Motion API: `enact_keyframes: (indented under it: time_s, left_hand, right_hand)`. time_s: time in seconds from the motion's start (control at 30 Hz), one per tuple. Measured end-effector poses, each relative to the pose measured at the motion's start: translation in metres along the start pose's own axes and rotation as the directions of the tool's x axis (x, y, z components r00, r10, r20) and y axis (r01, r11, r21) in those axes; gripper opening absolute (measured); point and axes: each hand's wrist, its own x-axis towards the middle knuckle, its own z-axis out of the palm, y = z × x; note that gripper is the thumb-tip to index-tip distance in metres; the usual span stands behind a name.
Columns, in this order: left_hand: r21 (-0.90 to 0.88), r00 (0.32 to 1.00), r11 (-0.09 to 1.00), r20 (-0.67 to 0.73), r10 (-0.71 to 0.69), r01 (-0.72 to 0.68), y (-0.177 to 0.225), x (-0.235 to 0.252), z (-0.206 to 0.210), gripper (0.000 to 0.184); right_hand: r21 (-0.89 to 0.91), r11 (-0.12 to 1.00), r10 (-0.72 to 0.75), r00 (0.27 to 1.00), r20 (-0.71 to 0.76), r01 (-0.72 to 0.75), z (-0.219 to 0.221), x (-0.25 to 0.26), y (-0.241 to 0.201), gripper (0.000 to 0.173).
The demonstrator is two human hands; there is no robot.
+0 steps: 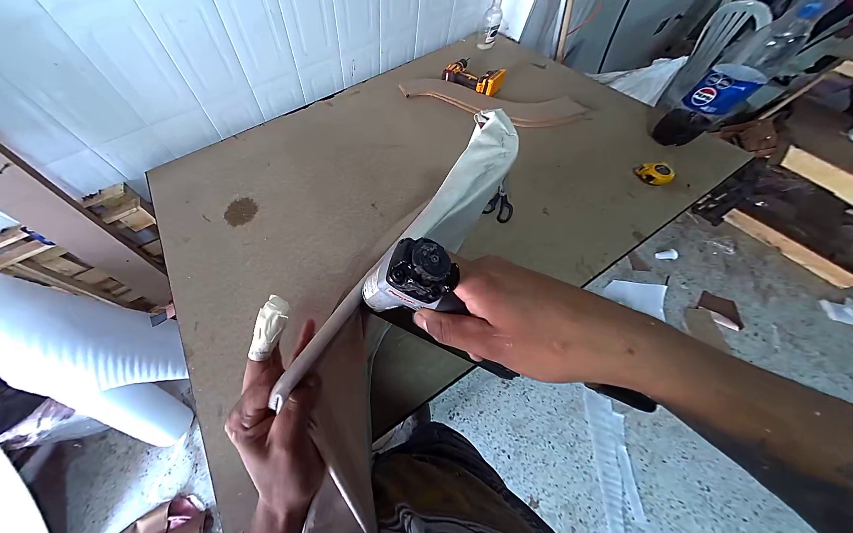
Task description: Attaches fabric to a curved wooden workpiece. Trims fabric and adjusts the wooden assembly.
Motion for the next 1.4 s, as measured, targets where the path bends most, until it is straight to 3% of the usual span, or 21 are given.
enact_keyframes:
  time_s: [0.1,0.17,0.3,0.77,1.0,1.07,1.17,1.27,1.4]
  left_hand:
    - [0.211,0.958,0.937,0.122,0.259,-0.280,0.011,0.009,-0.003,0.024]
    - [0.244,0.911,0.881,0.185,0.369,-0.406,0.020,0.017,-0.003,0.023]
    - [0.263,0.879,0.839,0.116,0.462,-0.476,0.019,0.020,-0.004,0.024]
    - [0.297,0.887,0.841,0.047,0.460,-0.452,0.016,0.020,0.001,0.025]
    - [0.425,0.904,0.802,0.115,0.412,-0.419,0.009,0.030,-0.040,0.025]
    - [0.366,0.916,0.841,0.121,0.382,-0.399,0.004,0.031,-0.050,0.025]
    - [0.139,0.949,0.939,0.029,0.314,-0.315,-0.007,0.024,-0.048,0.012]
    - [-0.007,0.964,0.965,-0.041,0.262,-0.263,-0.013,0.020,-0.043,0.012]
    - [-0.011,0.964,0.965,-0.055,0.261,-0.262,-0.009,0.022,-0.036,0.014]
  right_hand:
    - [0.011,1.000,-0.013,1.000,0.024,0.012,0.004,0.002,-0.004,0.019]
    - [0.029,0.999,-0.026,0.999,0.030,0.025,0.010,0.006,-0.008,0.018]
    - [-0.053,0.994,-0.099,0.995,-0.006,0.099,0.020,0.014,-0.011,0.020]
    - [-0.056,0.955,-0.291,0.957,0.010,0.291,0.021,0.033,-0.005,0.029]
    - [0.033,0.939,-0.344,0.935,0.086,0.342,0.028,0.039,-0.019,0.024]
    - [0.004,0.935,-0.352,0.932,0.088,0.353,0.026,0.042,-0.024,0.024]
    - [0.022,0.934,-0.357,0.929,0.093,0.357,0.028,0.047,-0.029,0.024]
    - [0.012,0.921,-0.389,0.916,0.100,0.390,0.030,0.051,-0.030,0.022]
    - [-0.048,0.923,-0.375,0.919,0.119,0.383,0.027,0.051,-0.039,0.022]
